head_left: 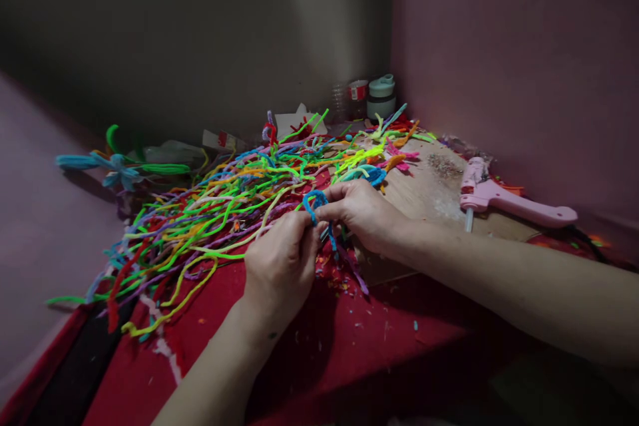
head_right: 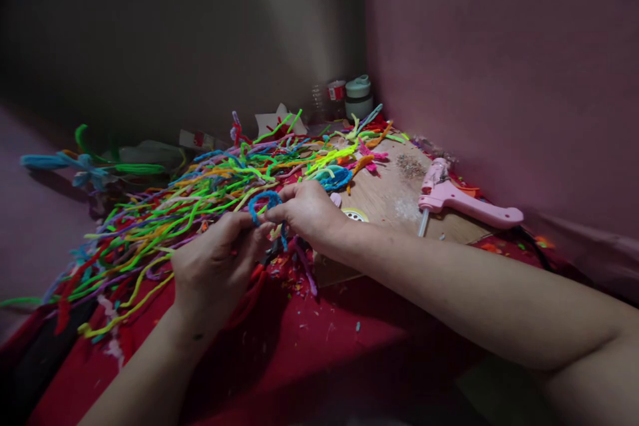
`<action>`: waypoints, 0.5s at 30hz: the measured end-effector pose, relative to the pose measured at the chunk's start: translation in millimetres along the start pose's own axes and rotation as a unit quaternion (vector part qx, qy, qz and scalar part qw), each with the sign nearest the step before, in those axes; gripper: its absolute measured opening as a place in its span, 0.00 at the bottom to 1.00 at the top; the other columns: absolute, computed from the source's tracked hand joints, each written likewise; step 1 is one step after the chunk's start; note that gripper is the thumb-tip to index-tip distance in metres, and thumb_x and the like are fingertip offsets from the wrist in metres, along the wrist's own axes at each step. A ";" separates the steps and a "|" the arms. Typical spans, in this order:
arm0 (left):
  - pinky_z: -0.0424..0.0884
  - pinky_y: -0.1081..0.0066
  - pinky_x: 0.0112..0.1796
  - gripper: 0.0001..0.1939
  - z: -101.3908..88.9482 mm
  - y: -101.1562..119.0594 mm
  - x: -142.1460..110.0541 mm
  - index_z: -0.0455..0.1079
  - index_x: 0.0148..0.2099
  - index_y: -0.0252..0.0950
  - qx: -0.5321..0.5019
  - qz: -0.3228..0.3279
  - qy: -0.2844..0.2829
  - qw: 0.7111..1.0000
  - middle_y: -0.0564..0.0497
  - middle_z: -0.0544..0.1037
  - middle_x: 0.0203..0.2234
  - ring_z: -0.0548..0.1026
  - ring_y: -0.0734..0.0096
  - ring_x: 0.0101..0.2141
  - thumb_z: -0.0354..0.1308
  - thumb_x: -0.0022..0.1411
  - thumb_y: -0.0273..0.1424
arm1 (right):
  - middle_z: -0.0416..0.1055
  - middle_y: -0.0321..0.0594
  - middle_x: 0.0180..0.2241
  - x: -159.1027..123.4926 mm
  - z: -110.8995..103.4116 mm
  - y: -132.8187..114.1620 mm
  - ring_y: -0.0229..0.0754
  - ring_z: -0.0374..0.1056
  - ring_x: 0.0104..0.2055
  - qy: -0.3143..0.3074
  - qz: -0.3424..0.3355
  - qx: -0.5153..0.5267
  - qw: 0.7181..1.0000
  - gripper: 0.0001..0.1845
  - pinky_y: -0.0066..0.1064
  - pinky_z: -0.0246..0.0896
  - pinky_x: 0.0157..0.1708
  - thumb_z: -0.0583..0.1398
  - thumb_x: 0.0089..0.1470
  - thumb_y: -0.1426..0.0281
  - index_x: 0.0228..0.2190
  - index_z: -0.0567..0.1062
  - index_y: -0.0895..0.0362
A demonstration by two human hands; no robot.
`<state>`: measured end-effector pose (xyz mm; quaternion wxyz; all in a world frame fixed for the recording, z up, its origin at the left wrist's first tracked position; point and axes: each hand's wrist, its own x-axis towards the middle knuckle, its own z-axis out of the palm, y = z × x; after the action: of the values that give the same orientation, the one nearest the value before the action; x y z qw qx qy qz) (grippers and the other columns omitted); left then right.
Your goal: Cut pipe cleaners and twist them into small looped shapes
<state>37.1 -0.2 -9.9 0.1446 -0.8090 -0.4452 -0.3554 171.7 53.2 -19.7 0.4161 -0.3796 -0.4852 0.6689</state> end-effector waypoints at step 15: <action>0.65 0.74 0.31 0.02 8.8 -5.3 -7.0 0.65 0.36 0.36 0.031 0.074 -0.040 0.996 0.51 0.75 0.27 0.72 0.73 0.28 0.53 0.60 0.25 | 0.63 0.31 0.16 -2.0 3.2 -2.2 0.30 0.56 0.17 0.002 -0.028 0.039 0.999 0.06 0.24 0.51 0.18 0.59 0.36 0.81 0.18 0.69 0.60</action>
<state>34.2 3.3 -21.5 0.1773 -0.8484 -0.4004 -0.2974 169.9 50.7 -16.6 0.4504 -0.3507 -0.4685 0.6743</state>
